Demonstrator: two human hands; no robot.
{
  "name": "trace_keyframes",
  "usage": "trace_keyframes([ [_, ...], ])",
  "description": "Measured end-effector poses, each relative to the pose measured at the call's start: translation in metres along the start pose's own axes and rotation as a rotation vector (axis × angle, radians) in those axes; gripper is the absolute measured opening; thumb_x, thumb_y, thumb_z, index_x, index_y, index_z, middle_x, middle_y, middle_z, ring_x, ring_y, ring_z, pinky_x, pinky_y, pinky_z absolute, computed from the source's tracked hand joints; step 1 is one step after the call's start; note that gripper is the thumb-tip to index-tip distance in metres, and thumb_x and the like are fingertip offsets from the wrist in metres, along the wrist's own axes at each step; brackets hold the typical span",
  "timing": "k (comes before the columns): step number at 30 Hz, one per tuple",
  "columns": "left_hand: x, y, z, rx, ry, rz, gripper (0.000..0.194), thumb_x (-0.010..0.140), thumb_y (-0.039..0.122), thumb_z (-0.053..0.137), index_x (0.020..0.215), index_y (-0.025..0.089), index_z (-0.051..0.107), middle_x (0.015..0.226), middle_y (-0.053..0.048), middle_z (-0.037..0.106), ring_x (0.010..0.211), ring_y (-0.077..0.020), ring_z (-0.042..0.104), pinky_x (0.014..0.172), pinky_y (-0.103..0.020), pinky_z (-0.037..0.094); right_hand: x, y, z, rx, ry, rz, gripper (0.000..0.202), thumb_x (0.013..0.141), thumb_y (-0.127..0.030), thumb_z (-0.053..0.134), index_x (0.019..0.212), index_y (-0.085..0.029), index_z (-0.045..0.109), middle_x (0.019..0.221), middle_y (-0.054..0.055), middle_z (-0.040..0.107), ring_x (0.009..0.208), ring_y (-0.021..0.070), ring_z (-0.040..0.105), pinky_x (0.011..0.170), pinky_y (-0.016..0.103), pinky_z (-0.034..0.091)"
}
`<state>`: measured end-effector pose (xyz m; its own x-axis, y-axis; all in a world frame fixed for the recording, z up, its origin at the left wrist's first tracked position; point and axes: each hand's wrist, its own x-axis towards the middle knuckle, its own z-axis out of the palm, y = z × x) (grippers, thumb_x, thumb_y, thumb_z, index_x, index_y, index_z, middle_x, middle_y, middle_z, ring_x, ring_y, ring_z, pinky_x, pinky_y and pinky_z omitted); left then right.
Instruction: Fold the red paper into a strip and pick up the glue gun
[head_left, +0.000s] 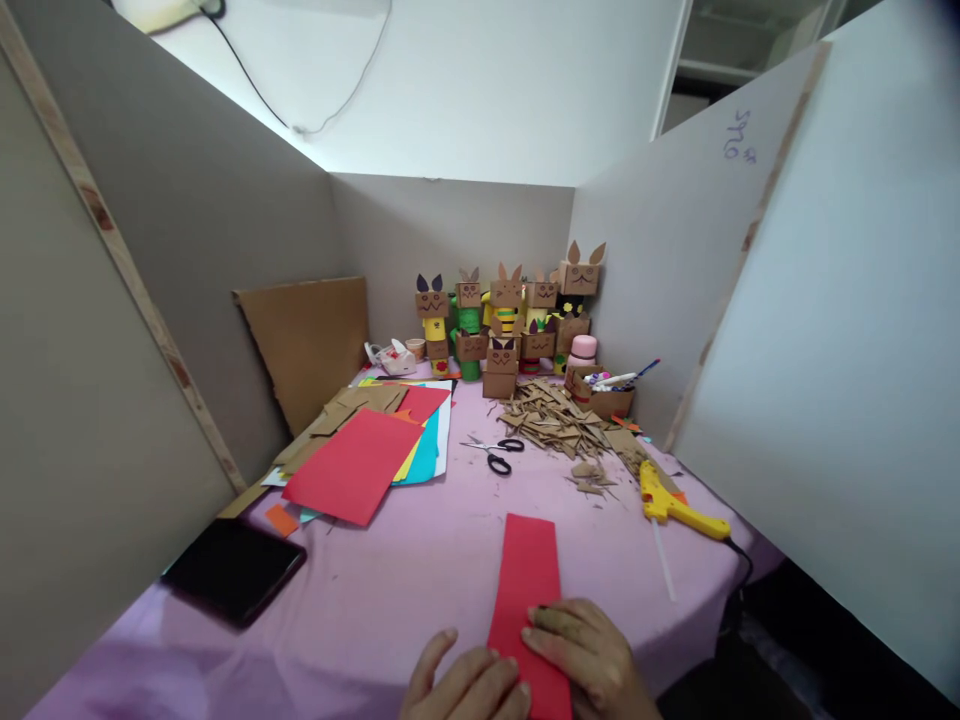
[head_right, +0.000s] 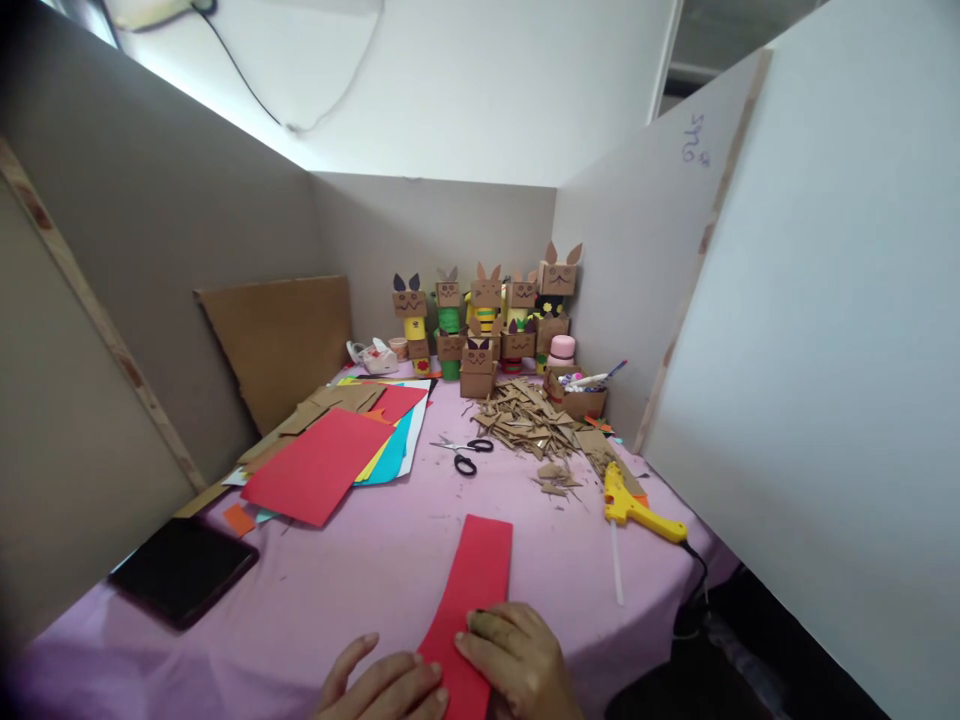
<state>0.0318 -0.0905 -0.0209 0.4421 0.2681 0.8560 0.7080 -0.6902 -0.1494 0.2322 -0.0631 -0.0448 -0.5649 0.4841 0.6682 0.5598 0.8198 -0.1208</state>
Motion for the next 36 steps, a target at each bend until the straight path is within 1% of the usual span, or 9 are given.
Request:
trace_keyframes([
  [3, -0.009, -0.006, 0.007, -0.078, -0.088, 0.035, 0.028, 0.095, 0.024, 0.037, 0.088, 0.024, 0.064, 0.085, 0.006, 0.076, 0.085, -0.0065, 0.066, 0.108, -0.023, 0.021, -0.003, 0.006, -0.002, 0.042, -0.043, -0.095, 0.032, 0.09, -0.023, 0.038, 0.104, -0.017, 0.066, 0.094, 0.008, 0.074, 0.085, 0.0162, 0.069, 0.075, 0.027, 0.054],
  [7, -0.013, -0.011, 0.012, -0.182, 0.072, -0.018, 0.04, 0.097, 0.026, 0.03, 0.075, 0.023, 0.063, 0.066, 0.008, 0.074, 0.067, -0.0045, 0.066, 0.097, -0.016, 0.033, -0.009, 0.013, -0.008, -0.034, -0.159, -0.162, 0.032, 0.086, -0.019, 0.044, 0.113, -0.016, 0.061, 0.111, 0.008, 0.068, 0.101, 0.0184, 0.064, 0.082, 0.029, 0.053],
  [10, -0.007, -0.012, 0.004, -0.186, -0.127, 0.082, 0.033, 0.096, 0.03, 0.034, 0.084, 0.022, 0.063, 0.077, 0.007, 0.076, 0.073, -0.0067, 0.068, 0.081, -0.017, 0.044, -0.017, 0.016, -0.017, -0.032, -0.335, 0.021, 0.047, 0.082, -0.017, 0.05, 0.129, -0.018, 0.048, 0.129, 0.01, 0.053, 0.117, 0.0248, 0.052, 0.091, 0.041, 0.048],
  [13, 0.0, -0.012, -0.005, -0.199, -0.177, 0.084, 0.031, 0.096, 0.026, 0.033, 0.086, 0.02, 0.061, 0.077, 0.003, 0.076, 0.071, -0.0093, 0.069, 0.069, -0.021, 0.049, -0.022, 0.016, -0.029, 0.169, -0.418, 0.342, 0.054, 0.084, -0.03, 0.053, 0.135, -0.022, 0.04, 0.138, 0.011, 0.041, 0.126, 0.0292, 0.04, 0.1, 0.054, 0.034],
  [16, 0.003, -0.011, -0.006, -0.242, -0.185, 0.058, 0.029, 0.096, 0.023, 0.032, 0.088, 0.018, 0.06, 0.075, 0.0, 0.075, 0.069, -0.0105, 0.069, 0.067, -0.021, 0.051, -0.02, 0.011, -0.039, 0.591, -0.262, 0.684, 0.051, 0.087, -0.04, 0.047, 0.136, -0.028, 0.039, 0.14, 0.008, 0.041, 0.13, 0.0248, 0.035, 0.107, 0.05, 0.025],
  [19, 0.004, -0.011, -0.003, -0.265, -0.164, 0.05, 0.027, 0.095, 0.021, 0.034, 0.088, 0.018, 0.059, 0.072, 0.0, 0.074, 0.066, -0.0111, 0.068, 0.065, -0.022, 0.052, -0.011, 0.006, -0.042, 0.999, 0.003, 0.972, 0.051, 0.09, -0.045, 0.041, 0.137, -0.027, 0.036, 0.122, 0.008, 0.062, 0.119, 0.0209, 0.051, 0.105, 0.042, 0.03],
  [25, 0.006, -0.012, -0.002, -0.268, -0.18, 0.059, 0.022, 0.093, 0.017, 0.038, 0.089, 0.018, 0.059, 0.073, -0.002, 0.074, 0.067, -0.013, 0.069, 0.064, -0.023, 0.053, 0.003, 0.001, -0.035, 1.285, 0.33, 1.133, 0.05, 0.076, -0.041, 0.065, 0.12, -0.019, 0.056, 0.06, 0.002, 0.07, 0.063, 0.0161, 0.06, 0.073, 0.03, 0.043],
  [32, 0.012, -0.009, -0.004, -0.261, -0.189, 0.05, 0.022, 0.091, 0.014, 0.038, 0.09, 0.018, 0.059, 0.072, -0.002, 0.075, 0.066, -0.0129, 0.069, 0.063, -0.024, 0.054, 0.008, -0.001, -0.033, 1.335, 0.329, 1.17, 0.047, 0.075, -0.036, 0.066, 0.117, -0.017, 0.056, 0.047, -0.004, 0.062, 0.047, 0.0122, 0.056, 0.059, 0.025, 0.041],
  [36, 0.01, -0.008, -0.004, -0.263, -0.195, 0.041, 0.021, 0.089, 0.013, 0.039, 0.088, 0.017, 0.059, 0.073, -0.002, 0.075, 0.066, -0.0136, 0.069, 0.063, -0.026, 0.054, 0.006, 0.001, -0.03, 1.23, 0.24, 1.078, 0.045, 0.078, -0.041, 0.063, 0.117, -0.019, 0.056, 0.057, 0.001, 0.069, 0.059, 0.0148, 0.061, 0.069, 0.029, 0.045],
])
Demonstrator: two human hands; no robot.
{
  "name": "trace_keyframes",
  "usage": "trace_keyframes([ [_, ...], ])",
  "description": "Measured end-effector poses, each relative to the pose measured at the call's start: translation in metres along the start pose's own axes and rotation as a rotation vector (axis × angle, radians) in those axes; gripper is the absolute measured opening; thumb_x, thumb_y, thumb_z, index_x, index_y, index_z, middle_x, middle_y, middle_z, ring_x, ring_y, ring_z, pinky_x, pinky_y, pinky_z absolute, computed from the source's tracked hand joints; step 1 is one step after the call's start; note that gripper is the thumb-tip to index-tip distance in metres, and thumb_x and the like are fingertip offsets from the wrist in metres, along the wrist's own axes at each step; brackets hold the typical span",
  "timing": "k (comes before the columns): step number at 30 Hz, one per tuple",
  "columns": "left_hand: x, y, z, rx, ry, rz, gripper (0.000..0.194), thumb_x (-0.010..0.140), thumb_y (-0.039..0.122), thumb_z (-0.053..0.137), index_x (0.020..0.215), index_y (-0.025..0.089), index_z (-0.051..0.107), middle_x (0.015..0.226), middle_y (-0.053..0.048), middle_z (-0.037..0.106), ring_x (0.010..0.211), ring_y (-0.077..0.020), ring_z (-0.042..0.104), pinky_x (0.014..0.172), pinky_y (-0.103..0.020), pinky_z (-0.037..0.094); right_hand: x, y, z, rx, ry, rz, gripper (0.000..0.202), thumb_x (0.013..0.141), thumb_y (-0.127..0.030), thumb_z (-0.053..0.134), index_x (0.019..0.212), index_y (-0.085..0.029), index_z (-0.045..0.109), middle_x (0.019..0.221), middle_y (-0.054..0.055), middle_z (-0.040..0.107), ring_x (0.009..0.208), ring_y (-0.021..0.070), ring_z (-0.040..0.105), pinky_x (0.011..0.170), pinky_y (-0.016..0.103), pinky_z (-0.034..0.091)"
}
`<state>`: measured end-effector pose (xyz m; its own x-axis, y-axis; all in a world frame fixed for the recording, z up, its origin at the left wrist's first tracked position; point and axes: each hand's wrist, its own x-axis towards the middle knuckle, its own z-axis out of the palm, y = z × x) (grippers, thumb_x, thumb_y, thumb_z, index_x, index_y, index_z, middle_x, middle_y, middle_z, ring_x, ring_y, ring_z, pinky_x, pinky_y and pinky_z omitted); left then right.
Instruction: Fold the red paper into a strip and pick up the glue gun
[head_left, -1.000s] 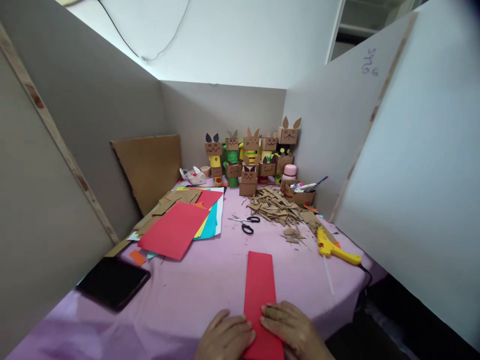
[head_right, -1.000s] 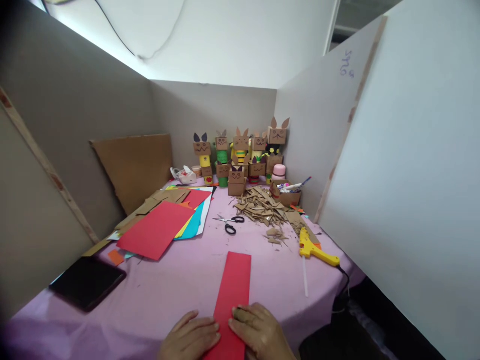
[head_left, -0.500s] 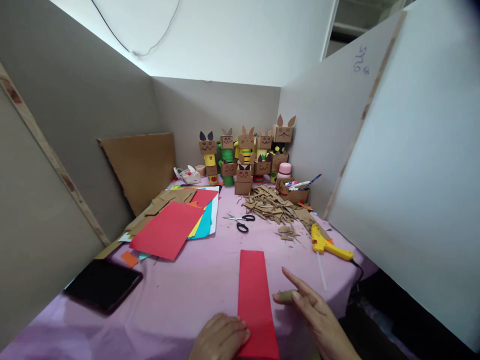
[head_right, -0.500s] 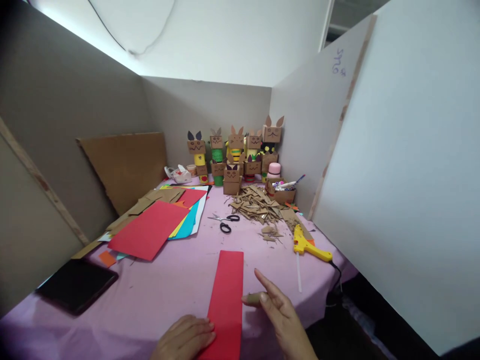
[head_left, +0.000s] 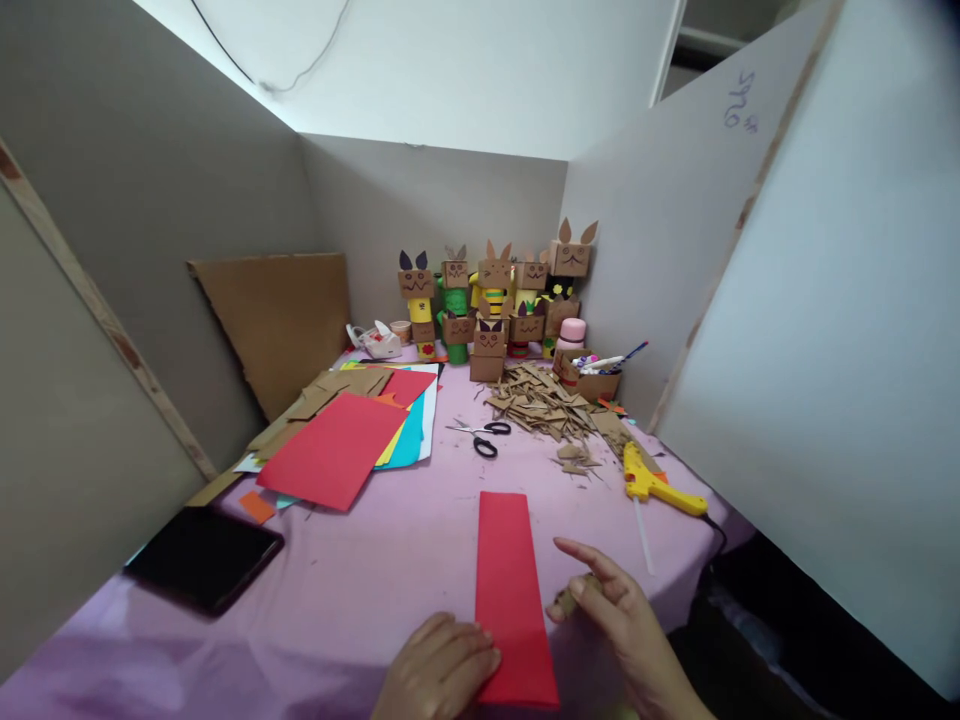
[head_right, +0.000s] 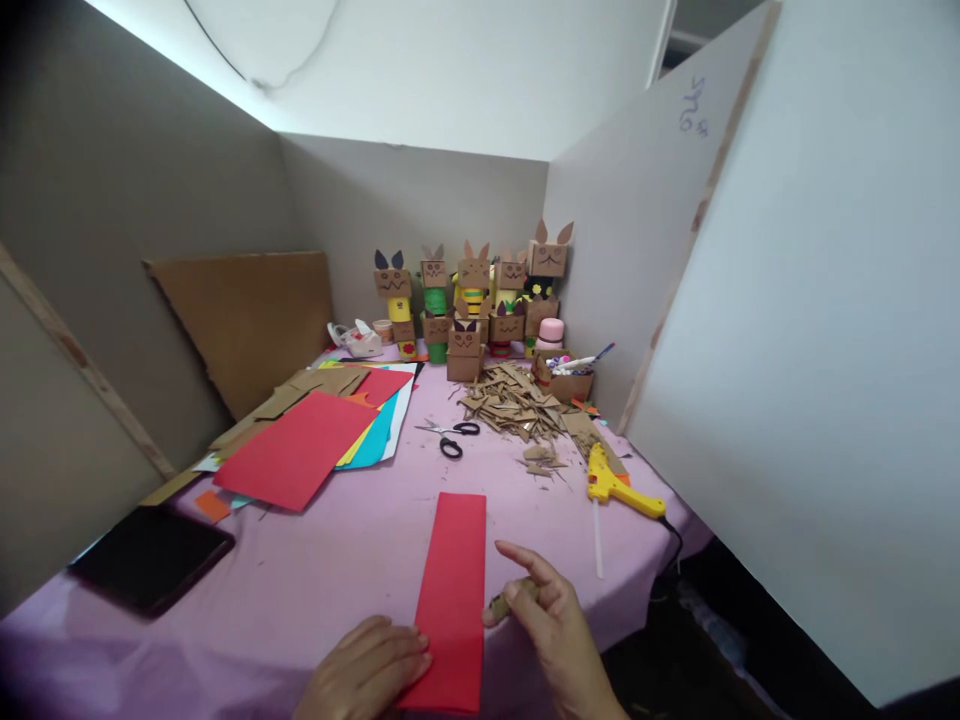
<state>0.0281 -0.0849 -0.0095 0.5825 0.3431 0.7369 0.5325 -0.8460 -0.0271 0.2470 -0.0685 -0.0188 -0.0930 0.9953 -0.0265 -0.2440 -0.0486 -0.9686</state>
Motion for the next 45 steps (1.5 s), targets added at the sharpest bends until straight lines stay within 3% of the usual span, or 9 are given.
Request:
trace_keyframes([
  [5, -0.007, 0.002, 0.003, -0.048, -0.04, -0.028, 0.02, 0.085, 0.009, 0.041, 0.091, 0.016, 0.059, 0.078, -0.005, 0.074, 0.071, -0.0157, 0.069, 0.067, -0.028, 0.055, 0.002, -0.002, -0.002, -0.452, -0.175, -0.197, 0.044, 0.086, -0.044, 0.05, 0.126, -0.026, 0.05, 0.115, 0.01, 0.065, 0.106, 0.0214, 0.058, 0.093, 0.038, 0.041],
  [11, -0.015, 0.0, 0.015, -0.053, -0.039, -0.022, 0.022, 0.087, 0.012, 0.038, 0.086, 0.016, 0.06, 0.082, -0.007, 0.074, 0.078, -0.0162, 0.068, 0.067, -0.026, 0.055, 0.029, -0.016, 0.021, -1.177, -0.688, -0.323, 0.052, 0.091, -0.047, 0.035, 0.14, -0.031, 0.029, 0.147, 0.006, 0.032, 0.136, 0.0259, 0.023, 0.107, 0.059, 0.01],
  [14, -0.019, -0.004, 0.018, -0.011, -0.035, 0.022, 0.026, 0.092, 0.02, 0.035, 0.088, 0.017, 0.06, 0.083, -0.006, 0.075, 0.084, -0.0153, 0.068, 0.072, -0.024, 0.054, 0.054, -0.016, 0.026, -1.294, -0.61, -0.284, 0.058, 0.089, -0.051, 0.036, 0.141, -0.026, 0.027, 0.148, 0.009, 0.028, 0.136, 0.0253, 0.021, 0.107, 0.058, 0.008],
  [18, -0.019, -0.006, 0.016, 0.006, -0.037, 0.03, 0.038, 0.096, 0.033, 0.026, 0.088, 0.018, 0.06, 0.082, -0.004, 0.075, 0.08, -0.0143, 0.07, 0.07, -0.023, 0.054, 0.073, -0.01, 0.019, -1.327, -0.354, -0.224, 0.056, 0.093, -0.046, 0.024, 0.142, -0.018, 0.023, 0.149, 0.012, 0.023, 0.137, 0.0251, 0.017, 0.106, 0.058, 0.011],
  [23, -0.018, -0.006, 0.016, 0.011, -0.002, 0.028, 0.035, 0.096, 0.027, 0.026, 0.088, 0.019, 0.06, 0.082, -0.002, 0.076, 0.079, -0.0132, 0.07, 0.069, -0.022, 0.053, 0.071, -0.007, 0.013, -1.304, -0.489, -0.289, 0.05, 0.093, -0.044, 0.03, 0.14, -0.029, 0.027, 0.147, 0.004, 0.029, 0.136, 0.0211, 0.024, 0.107, 0.055, 0.014],
  [28, -0.023, -0.008, 0.017, -0.005, -0.033, 0.033, 0.031, 0.096, 0.03, 0.031, 0.094, 0.019, 0.06, 0.087, -0.004, 0.075, 0.086, -0.0144, 0.068, 0.074, -0.024, 0.053, 0.066, -0.007, 0.003, -1.333, -0.275, -0.284, 0.047, 0.093, -0.032, 0.029, 0.138, -0.018, 0.035, 0.146, 0.013, 0.032, 0.135, 0.0273, 0.023, 0.105, 0.06, 0.015],
  [33, -0.022, -0.006, 0.013, -0.016, -0.062, 0.042, 0.023, 0.092, 0.022, 0.037, 0.096, 0.017, 0.059, 0.088, -0.005, 0.075, 0.087, -0.0154, 0.068, 0.074, -0.025, 0.054, 0.034, -0.007, -0.012, -1.179, -0.527, -0.346, 0.045, 0.092, -0.037, 0.037, 0.138, -0.032, 0.033, 0.144, 0.005, 0.037, 0.133, 0.0229, 0.031, 0.107, 0.052, 0.021],
  [38, -0.017, -0.003, 0.008, -0.104, -0.116, -0.082, 0.015, 0.085, 0.016, 0.046, 0.095, 0.018, 0.058, 0.09, -0.007, 0.074, 0.087, -0.0169, 0.068, 0.075, -0.028, 0.056, 0.013, -0.008, -0.018, -1.113, -0.442, -0.348, 0.041, 0.092, -0.035, 0.039, 0.132, -0.033, 0.043, 0.137, 0.007, 0.047, 0.129, 0.0242, 0.038, 0.106, 0.055, 0.021],
  [45, -0.022, -0.006, 0.011, -0.197, -0.125, -0.114, 0.013, 0.086, 0.019, 0.049, 0.095, 0.02, 0.058, 0.092, -0.007, 0.073, 0.091, -0.017, 0.068, 0.077, -0.028, 0.056, -0.001, 0.011, -0.032, -1.056, -0.744, -0.45, 0.065, 0.077, -0.05, 0.06, 0.134, -0.044, 0.03, 0.138, 0.001, 0.04, 0.129, 0.0294, 0.034, 0.104, 0.056, 0.022],
])
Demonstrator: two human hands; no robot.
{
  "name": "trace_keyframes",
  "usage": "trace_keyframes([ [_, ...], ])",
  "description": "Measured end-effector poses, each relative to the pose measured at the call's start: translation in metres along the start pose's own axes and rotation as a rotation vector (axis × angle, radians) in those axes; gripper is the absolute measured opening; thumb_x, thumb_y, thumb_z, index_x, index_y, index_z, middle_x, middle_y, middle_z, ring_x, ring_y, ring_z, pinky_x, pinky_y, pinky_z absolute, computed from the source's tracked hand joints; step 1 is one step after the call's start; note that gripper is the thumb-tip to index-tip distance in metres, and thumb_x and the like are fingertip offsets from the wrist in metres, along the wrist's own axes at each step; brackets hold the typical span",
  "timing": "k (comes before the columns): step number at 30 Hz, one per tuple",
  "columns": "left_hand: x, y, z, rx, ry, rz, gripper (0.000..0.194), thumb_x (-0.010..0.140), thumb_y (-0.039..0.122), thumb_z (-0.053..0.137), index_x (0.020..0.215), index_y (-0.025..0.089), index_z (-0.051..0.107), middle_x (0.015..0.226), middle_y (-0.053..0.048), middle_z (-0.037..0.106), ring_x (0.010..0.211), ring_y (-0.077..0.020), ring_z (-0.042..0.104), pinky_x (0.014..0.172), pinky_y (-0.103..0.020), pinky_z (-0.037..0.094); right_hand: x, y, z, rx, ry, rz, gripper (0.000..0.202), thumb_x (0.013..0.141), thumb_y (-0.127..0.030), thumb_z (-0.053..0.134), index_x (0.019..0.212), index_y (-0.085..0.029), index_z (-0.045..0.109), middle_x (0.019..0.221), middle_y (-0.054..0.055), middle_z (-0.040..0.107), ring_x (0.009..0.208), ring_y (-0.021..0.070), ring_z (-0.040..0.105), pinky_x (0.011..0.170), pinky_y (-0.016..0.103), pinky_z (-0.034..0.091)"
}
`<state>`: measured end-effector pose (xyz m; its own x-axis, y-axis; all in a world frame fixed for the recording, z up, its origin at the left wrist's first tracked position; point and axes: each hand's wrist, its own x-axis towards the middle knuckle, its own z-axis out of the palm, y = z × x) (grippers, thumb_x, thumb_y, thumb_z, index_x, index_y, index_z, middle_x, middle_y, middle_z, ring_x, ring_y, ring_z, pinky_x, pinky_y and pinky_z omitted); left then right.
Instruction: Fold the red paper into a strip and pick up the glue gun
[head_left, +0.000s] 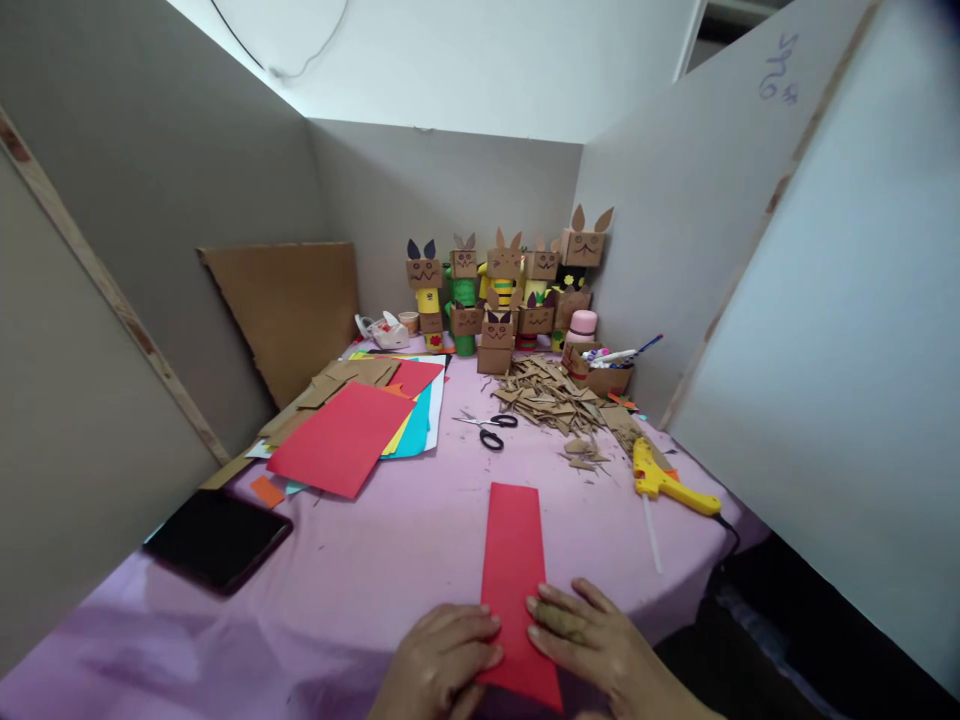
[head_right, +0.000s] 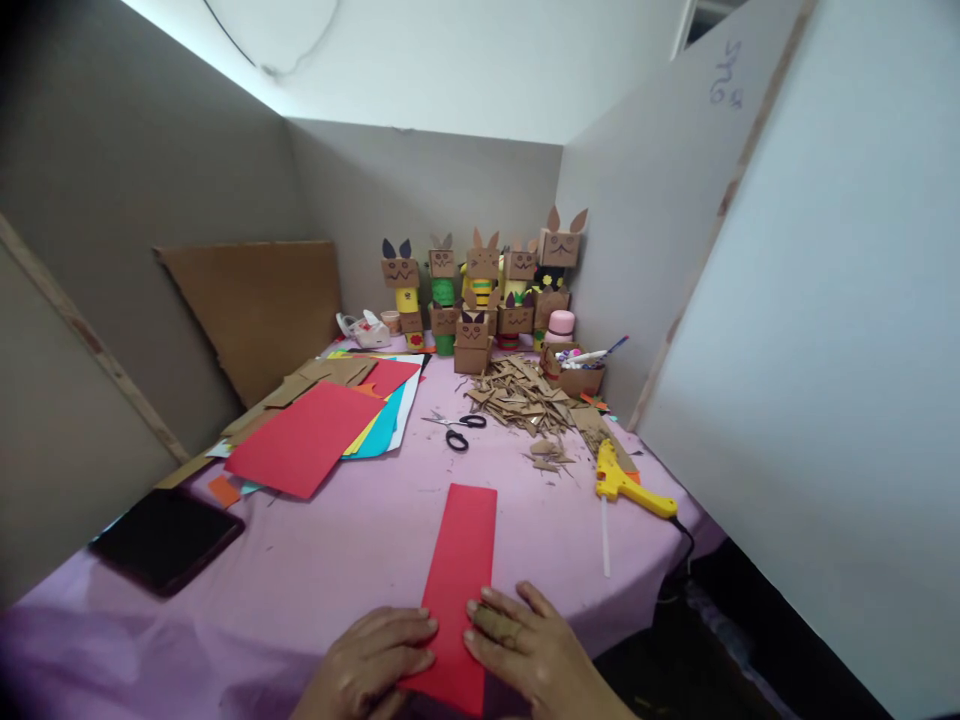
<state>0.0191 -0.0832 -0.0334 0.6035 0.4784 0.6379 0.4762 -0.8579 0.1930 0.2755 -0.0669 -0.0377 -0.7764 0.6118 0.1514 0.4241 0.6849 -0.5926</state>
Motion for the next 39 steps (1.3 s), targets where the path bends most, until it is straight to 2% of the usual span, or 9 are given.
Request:
trace_keyframes([
  [3, 0.001, 0.0, 0.0, -0.017, 0.009, -0.009, 0.013, 0.088, 0.021, 0.048, 0.095, 0.018, 0.059, 0.09, -0.007, 0.074, 0.09, -0.0168, 0.067, 0.077, -0.028, 0.056, -0.008, 0.003, -0.001, -0.022, 0.064, 0.046, 0.057, 0.078, -0.046, 0.061, 0.13, -0.043, 0.039, 0.136, 0.002, 0.043, 0.126, 0.0284, 0.04, 0.104, 0.053, 0.026],
  [7, 0.007, 0.004, -0.001, -0.097, 0.052, -0.082, 0.013, 0.088, 0.025, 0.05, 0.092, 0.019, 0.061, 0.083, -0.004, 0.074, 0.083, -0.0153, 0.068, 0.074, -0.025, 0.056, 0.0, -0.007, 0.002, -0.02, 0.265, 0.096, 0.031, 0.081, -0.034, 0.059, 0.112, -0.038, 0.063, 0.117, 0.005, 0.065, 0.111, 0.0275, 0.057, 0.096, 0.048, 0.04],
  [12, 0.015, 0.012, 0.005, -0.254, 0.074, -0.479, 0.02, 0.088, 0.031, 0.049, 0.096, 0.02, 0.063, 0.072, -0.001, 0.07, 0.065, -0.0129, 0.065, 0.059, -0.019, 0.053, 0.017, -0.016, 0.02, 0.136, 0.567, 0.19, 0.018, 0.084, -0.029, 0.053, 0.082, -0.029, 0.071, 0.087, 0.005, 0.073, 0.087, 0.0238, 0.066, 0.076, 0.037, 0.049],
  [17, 0.017, 0.012, 0.012, -0.355, 0.108, -0.71, 0.036, 0.091, 0.029, 0.043, 0.125, 0.017, 0.046, 0.047, 0.01, 0.052, 0.04, -0.0078, 0.049, 0.042, -0.014, 0.041, 0.019, -0.018, 0.025, 0.26, 0.618, 0.357, 0.025, 0.084, -0.039, 0.052, 0.071, -0.025, 0.068, 0.087, 0.006, 0.071, 0.086, 0.0245, 0.063, 0.078, 0.037, 0.046],
  [21, 0.013, 0.003, 0.007, -0.281, 0.092, -0.544, 0.038, 0.093, 0.019, 0.035, 0.131, 0.021, 0.041, 0.081, -0.001, 0.069, 0.071, -0.0104, 0.065, 0.064, -0.017, 0.053, 0.021, -0.016, 0.022, 0.357, 0.602, 0.422, 0.03, 0.084, -0.044, 0.05, 0.07, -0.024, 0.067, 0.085, 0.007, 0.07, 0.084, 0.025, 0.062, 0.078, 0.036, 0.045],
  [24, 0.011, -0.007, 0.001, 0.015, 0.119, -0.249, 0.04, 0.089, 0.01, 0.037, 0.124, 0.024, 0.05, 0.118, -0.01, 0.062, 0.107, -0.0166, 0.058, 0.086, -0.028, 0.051, 0.023, -0.014, 0.022, 0.377, 0.594, 0.427, 0.034, 0.084, -0.047, 0.049, 0.067, -0.022, 0.065, 0.08, 0.007, 0.069, 0.079, 0.0241, 0.061, 0.076, 0.034, 0.045],
  [29, 0.021, -0.018, -0.004, 0.273, 0.099, 0.041, 0.023, 0.093, 0.018, 0.041, 0.104, 0.019, 0.061, 0.105, -0.007, 0.07, 0.099, -0.0176, 0.061, 0.08, -0.03, 0.052, 0.023, -0.013, 0.022, 0.383, 0.576, 0.445, 0.037, 0.083, -0.049, 0.048, 0.065, -0.02, 0.062, 0.077, 0.007, 0.067, 0.076, 0.0225, 0.059, 0.073, 0.031, 0.044],
  [35, 0.03, -0.022, 0.002, 0.174, 0.1, -0.049, 0.031, 0.096, 0.023, 0.03, 0.096, 0.02, 0.061, 0.092, -0.002, 0.074, 0.082, -0.0155, 0.067, 0.071, -0.029, 0.052, 0.033, -0.008, 0.004, 0.384, 0.497, 0.506, 0.044, 0.086, -0.05, 0.041, 0.056, -0.02, 0.053, 0.055, -0.001, 0.053, 0.059, 0.0165, 0.05, 0.056, 0.025, 0.039],
  [39, 0.027, -0.025, 0.009, 0.118, 0.06, -0.149, 0.029, 0.095, 0.023, 0.033, 0.093, 0.02, 0.062, 0.088, -0.002, 0.075, 0.076, -0.0169, 0.069, 0.068, -0.03, 0.052, 0.054, 0.002, -0.018, 0.215, 0.553, 0.459, 0.022, 0.084, -0.029, 0.046, 0.087, -0.016, 0.064, 0.086, 0.007, 0.065, 0.084, 0.0229, 0.058, 0.077, 0.032, 0.043],
])
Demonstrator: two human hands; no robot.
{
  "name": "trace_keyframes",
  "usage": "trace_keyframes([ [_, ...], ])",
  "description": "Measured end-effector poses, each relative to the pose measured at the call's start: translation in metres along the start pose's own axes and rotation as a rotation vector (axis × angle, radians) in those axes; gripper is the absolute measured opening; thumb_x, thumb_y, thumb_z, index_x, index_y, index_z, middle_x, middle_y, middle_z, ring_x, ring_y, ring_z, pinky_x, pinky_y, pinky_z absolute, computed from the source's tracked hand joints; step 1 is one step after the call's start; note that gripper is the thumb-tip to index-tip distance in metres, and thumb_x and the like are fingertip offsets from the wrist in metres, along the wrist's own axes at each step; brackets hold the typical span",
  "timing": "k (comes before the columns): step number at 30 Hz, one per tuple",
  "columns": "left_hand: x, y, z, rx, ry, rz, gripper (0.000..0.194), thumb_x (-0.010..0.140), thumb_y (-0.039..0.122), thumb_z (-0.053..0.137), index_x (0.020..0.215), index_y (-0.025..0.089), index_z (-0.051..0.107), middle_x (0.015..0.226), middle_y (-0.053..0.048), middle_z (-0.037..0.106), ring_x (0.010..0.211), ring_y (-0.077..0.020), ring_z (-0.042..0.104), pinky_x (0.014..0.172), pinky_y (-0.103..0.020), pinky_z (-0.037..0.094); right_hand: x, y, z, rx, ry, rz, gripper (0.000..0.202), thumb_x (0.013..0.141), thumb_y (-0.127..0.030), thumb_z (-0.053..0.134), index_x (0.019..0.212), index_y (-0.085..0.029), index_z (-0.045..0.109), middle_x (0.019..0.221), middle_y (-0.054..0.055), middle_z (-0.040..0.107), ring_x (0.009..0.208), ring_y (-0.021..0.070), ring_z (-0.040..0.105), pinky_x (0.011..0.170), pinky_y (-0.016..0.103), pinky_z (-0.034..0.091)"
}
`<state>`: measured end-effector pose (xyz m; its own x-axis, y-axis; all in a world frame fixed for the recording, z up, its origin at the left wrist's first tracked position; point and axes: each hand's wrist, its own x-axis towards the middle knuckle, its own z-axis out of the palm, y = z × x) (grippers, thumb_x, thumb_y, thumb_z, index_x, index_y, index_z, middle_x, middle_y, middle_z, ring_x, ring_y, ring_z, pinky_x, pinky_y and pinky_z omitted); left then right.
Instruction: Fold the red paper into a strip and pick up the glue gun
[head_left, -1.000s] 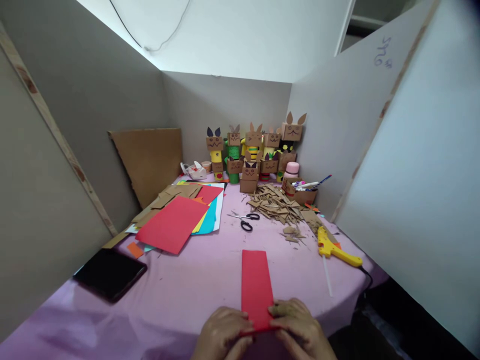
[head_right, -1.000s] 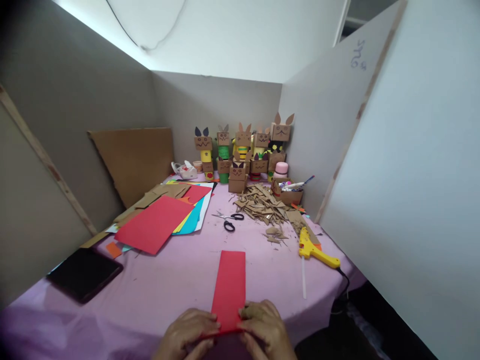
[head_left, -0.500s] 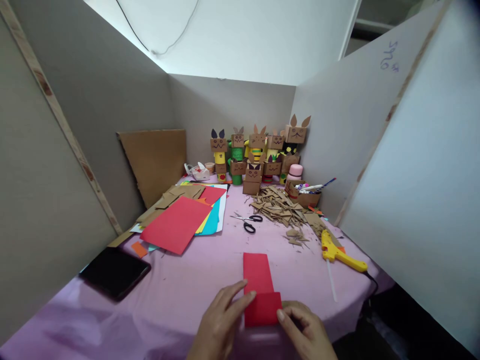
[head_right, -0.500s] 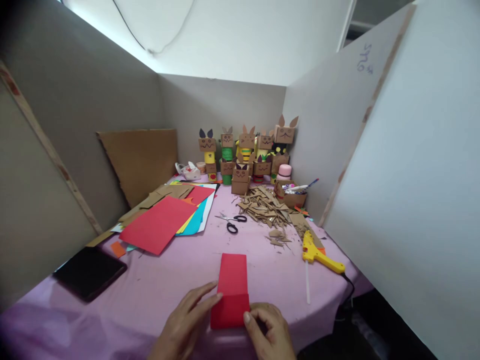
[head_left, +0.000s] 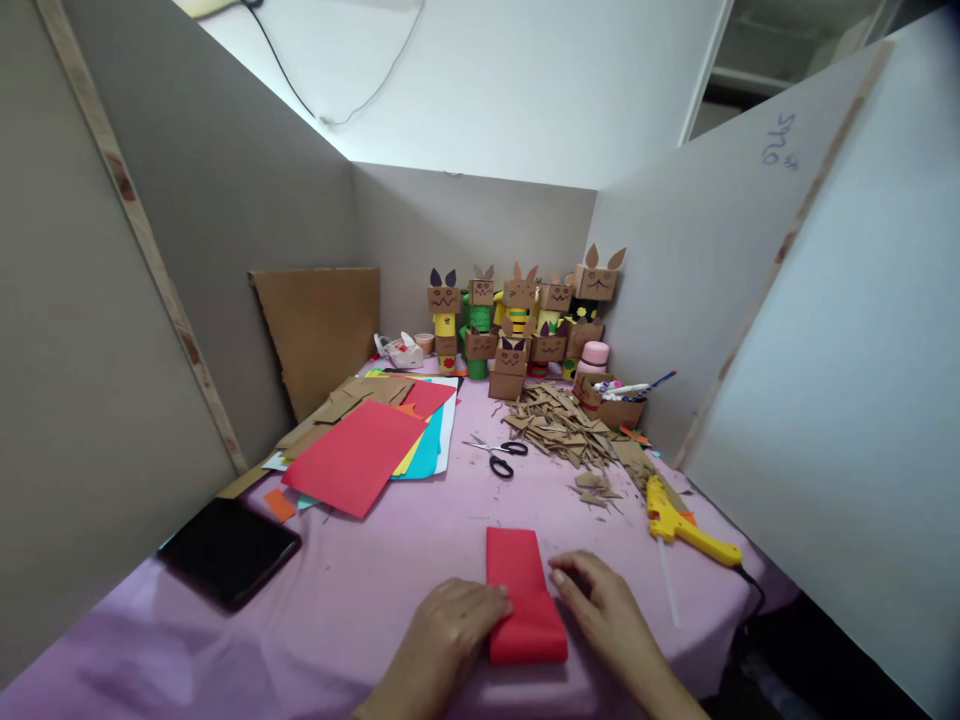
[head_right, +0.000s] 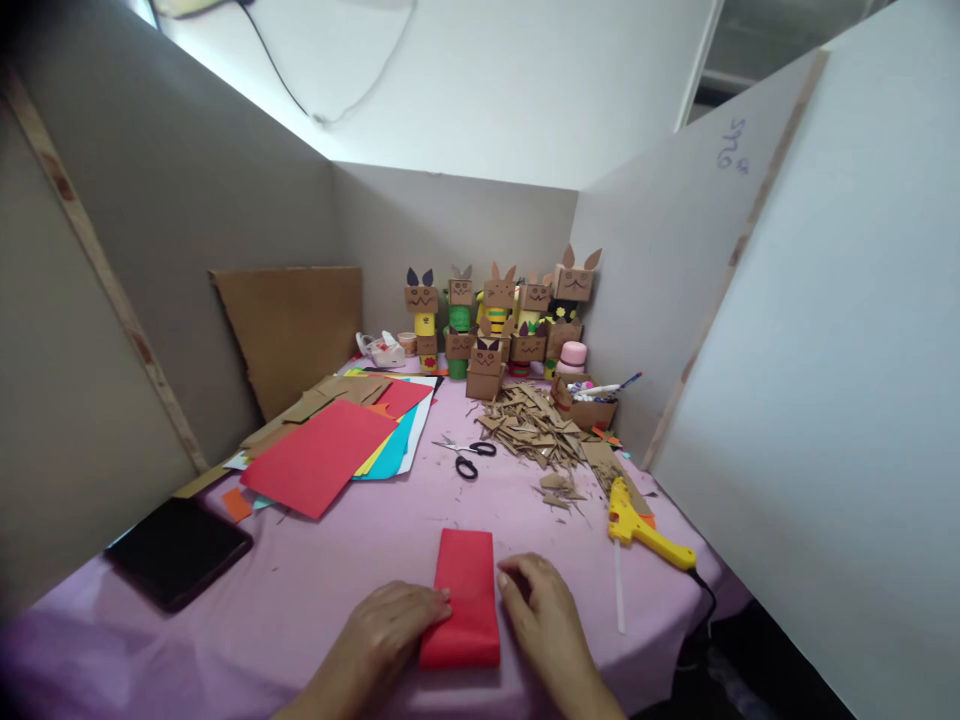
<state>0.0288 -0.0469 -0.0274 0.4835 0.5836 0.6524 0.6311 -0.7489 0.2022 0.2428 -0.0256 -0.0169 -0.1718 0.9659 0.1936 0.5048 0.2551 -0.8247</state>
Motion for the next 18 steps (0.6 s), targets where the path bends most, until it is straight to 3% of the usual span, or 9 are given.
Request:
trace_keyframes([
  [3, -0.001, -0.002, 0.001, -0.005, -0.025, -0.032, 0.027, 0.093, 0.016, 0.036, 0.092, 0.02, 0.063, 0.089, -0.003, 0.075, 0.076, -0.0169, 0.069, 0.069, -0.028, 0.051, 0.012, -0.004, -0.003, -0.03, -0.063, -0.162, 0.038, 0.072, -0.006, 0.044, 0.103, -0.017, 0.063, 0.104, 0.01, 0.063, 0.101, 0.0221, 0.055, 0.091, 0.035, 0.039],
  [5, -0.001, -0.002, 0.002, -0.021, -0.059, -0.066, 0.024, 0.089, 0.012, 0.042, 0.093, 0.021, 0.063, 0.089, -0.002, 0.075, 0.077, -0.0173, 0.069, 0.07, -0.028, 0.051, 0.011, -0.005, -0.003, -0.028, -0.199, -0.255, 0.043, 0.071, -0.003, 0.044, 0.106, -0.02, 0.063, 0.107, 0.009, 0.063, 0.102, 0.0202, 0.055, 0.092, 0.034, 0.04],
  [7, 0.0, -0.001, 0.002, -0.045, -0.109, -0.118, 0.024, 0.083, 0.008, 0.048, 0.094, 0.022, 0.064, 0.089, -0.002, 0.075, 0.076, -0.0183, 0.068, 0.071, -0.028, 0.05, 0.006, -0.003, 0.0, -0.042, -0.267, -0.272, 0.036, 0.075, -0.007, 0.047, 0.102, -0.019, 0.066, 0.105, 0.01, 0.064, 0.101, 0.0205, 0.056, 0.09, 0.035, 0.04],
  [12, 0.008, 0.003, 0.002, -0.126, -0.23, -0.298, 0.027, 0.079, 0.004, 0.048, 0.085, 0.022, 0.067, 0.079, -0.001, 0.072, 0.073, -0.017, 0.064, 0.068, -0.025, 0.047, -0.005, 0.008, 0.011, -0.062, -0.16, -0.205, 0.029, 0.075, -0.006, 0.047, 0.087, -0.017, 0.071, 0.102, 0.011, 0.064, 0.098, 0.0212, 0.055, 0.087, 0.035, 0.04],
  [18, 0.018, 0.007, 0.003, -0.153, -0.271, -0.484, 0.028, 0.077, 0.004, 0.042, 0.075, 0.019, 0.065, 0.079, -0.004, 0.064, 0.08, -0.0181, 0.057, 0.071, -0.026, 0.044, -0.004, 0.007, 0.013, -0.026, -0.088, -0.152, 0.024, 0.068, -0.004, 0.045, 0.075, -0.017, 0.064, 0.089, 0.008, 0.061, 0.089, 0.0207, 0.053, 0.079, 0.032, 0.041],
])
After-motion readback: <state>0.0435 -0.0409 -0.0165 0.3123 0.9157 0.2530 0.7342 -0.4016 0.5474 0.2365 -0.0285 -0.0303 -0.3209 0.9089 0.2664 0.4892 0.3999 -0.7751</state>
